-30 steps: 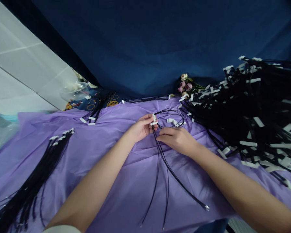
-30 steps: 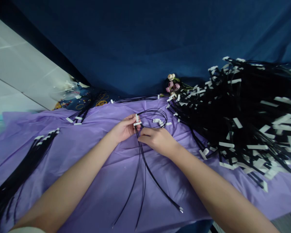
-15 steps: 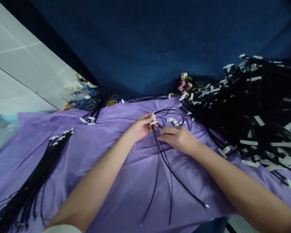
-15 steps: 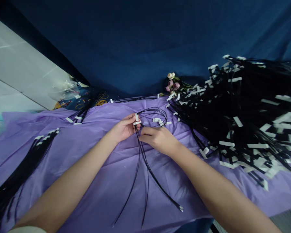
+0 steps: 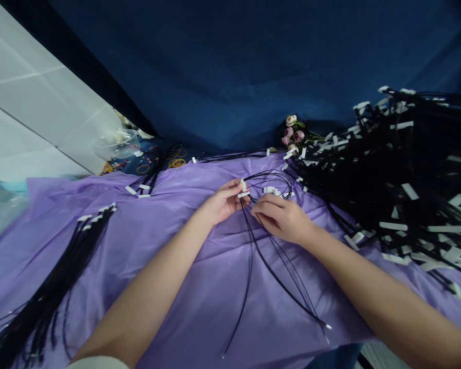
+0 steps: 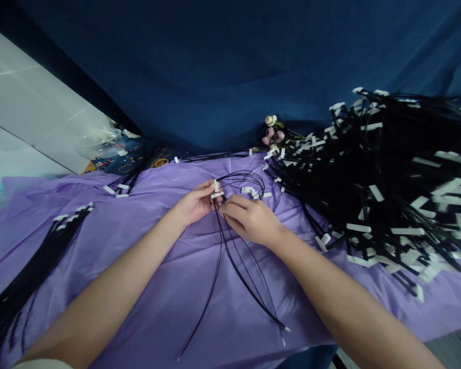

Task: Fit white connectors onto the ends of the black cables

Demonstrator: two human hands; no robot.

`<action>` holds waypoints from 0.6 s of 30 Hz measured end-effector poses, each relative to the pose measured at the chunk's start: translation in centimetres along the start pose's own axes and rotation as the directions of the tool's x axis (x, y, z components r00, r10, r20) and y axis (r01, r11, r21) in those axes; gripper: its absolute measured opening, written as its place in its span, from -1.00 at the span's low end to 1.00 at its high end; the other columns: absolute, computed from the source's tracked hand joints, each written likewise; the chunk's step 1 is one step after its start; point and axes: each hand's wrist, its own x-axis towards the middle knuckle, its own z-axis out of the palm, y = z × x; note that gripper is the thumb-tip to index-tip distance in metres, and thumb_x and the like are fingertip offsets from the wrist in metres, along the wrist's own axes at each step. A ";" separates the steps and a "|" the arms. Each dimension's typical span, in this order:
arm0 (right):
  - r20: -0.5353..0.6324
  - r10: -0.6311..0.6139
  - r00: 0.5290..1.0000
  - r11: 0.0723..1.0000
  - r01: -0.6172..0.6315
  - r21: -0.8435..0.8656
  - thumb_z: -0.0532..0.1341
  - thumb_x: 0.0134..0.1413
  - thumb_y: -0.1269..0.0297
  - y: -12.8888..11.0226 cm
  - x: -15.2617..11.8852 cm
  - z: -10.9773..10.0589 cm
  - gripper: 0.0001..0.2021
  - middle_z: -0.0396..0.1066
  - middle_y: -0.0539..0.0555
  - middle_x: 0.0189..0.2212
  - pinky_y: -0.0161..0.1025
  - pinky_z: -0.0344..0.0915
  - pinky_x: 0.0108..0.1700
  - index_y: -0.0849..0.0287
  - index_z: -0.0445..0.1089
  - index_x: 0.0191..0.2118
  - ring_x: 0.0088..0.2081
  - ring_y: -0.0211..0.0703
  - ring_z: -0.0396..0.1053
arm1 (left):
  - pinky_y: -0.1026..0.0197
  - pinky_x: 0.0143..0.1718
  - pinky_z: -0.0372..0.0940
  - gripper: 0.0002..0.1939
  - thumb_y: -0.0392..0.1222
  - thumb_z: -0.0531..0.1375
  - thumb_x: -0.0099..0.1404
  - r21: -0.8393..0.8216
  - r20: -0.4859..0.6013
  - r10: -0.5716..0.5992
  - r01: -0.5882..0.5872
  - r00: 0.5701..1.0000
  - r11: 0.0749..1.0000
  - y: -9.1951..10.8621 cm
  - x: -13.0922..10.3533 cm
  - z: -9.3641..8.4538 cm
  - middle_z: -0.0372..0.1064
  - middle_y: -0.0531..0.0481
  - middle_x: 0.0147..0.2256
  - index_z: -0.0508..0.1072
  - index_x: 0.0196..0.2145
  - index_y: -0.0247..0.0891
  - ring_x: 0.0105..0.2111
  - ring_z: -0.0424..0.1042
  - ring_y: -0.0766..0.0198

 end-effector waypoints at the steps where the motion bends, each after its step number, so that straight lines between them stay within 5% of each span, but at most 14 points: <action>1: -0.011 0.022 1.000 0.999 -0.022 0.045 0.09 0.20 0.44 -0.1 0.1 0.0 -0.86 0.41 0.09 -0.28 -0.32 0.35 -0.28 0.16 0.36 -0.19 -0.28 -0.25 0.39 | 0.29 -0.41 0.33 -0.87 -0.32 0.27 0.14 -0.004 -0.002 0.001 -0.001 1.000 1.000 0.0 0.0 0.0 0.34 0.05 -0.44 0.37 -0.35 -0.34 -0.48 0.42 0.35; 6: -0.136 0.234 0.963 0.935 -0.185 0.302 0.18 0.15 0.37 -0.3 0.4 0.4 -0.95 0.37 0.04 -0.41 -0.31 0.32 -0.40 0.16 0.38 -0.27 -0.44 -0.29 0.32 | 0.30 -0.43 0.32 -0.83 -0.31 0.29 0.11 0.004 -0.021 -0.005 0.005 1.000 1.000 0.1 0.0 0.1 0.34 0.06 -0.45 0.37 -0.33 -0.33 -0.49 0.42 0.36; 9: -0.149 0.527 0.837 0.731 -0.357 0.582 0.24 0.09 0.26 -0.4 0.6 0.6 -0.91 0.37 -0.01 -0.43 -0.35 0.28 -0.57 0.16 0.37 -0.32 -0.59 -0.36 0.30 | 0.30 -0.44 0.31 -0.81 -0.28 0.30 0.11 0.029 -0.013 -0.014 0.014 1.000 0.999 0.1 -0.1 0.2 0.34 0.06 -0.46 0.37 -0.33 -0.32 -0.50 0.41 0.36; 12: -0.109 0.727 0.678 0.478 -0.385 0.790 0.30 0.01 0.19 -0.4 1.1 0.2 -0.82 0.35 -0.06 -0.44 -0.36 0.27 -0.65 0.18 0.36 -0.35 -0.68 -0.40 0.26 | 0.29 -0.44 0.31 -0.80 -0.25 0.31 0.11 0.049 -0.001 -0.018 0.018 1.000 0.999 0.1 -0.1 0.1 0.35 0.05 -0.46 0.36 -0.33 -0.30 -0.50 0.41 0.35; 18: -0.110 0.866 0.488 0.299 -0.330 0.895 0.31 -0.04 0.17 -0.1 1.6 -1.3 -0.80 0.29 -0.07 -0.45 -0.36 0.29 -0.65 0.15 0.33 -0.38 -0.66 -0.42 0.21 | 0.28 -0.43 0.32 -0.78 -0.26 0.33 0.08 0.050 -0.003 -0.021 0.021 1.000 0.999 0.0 0.1 -0.1 0.35 0.05 -0.44 0.35 -0.35 -0.29 -0.49 0.42 0.35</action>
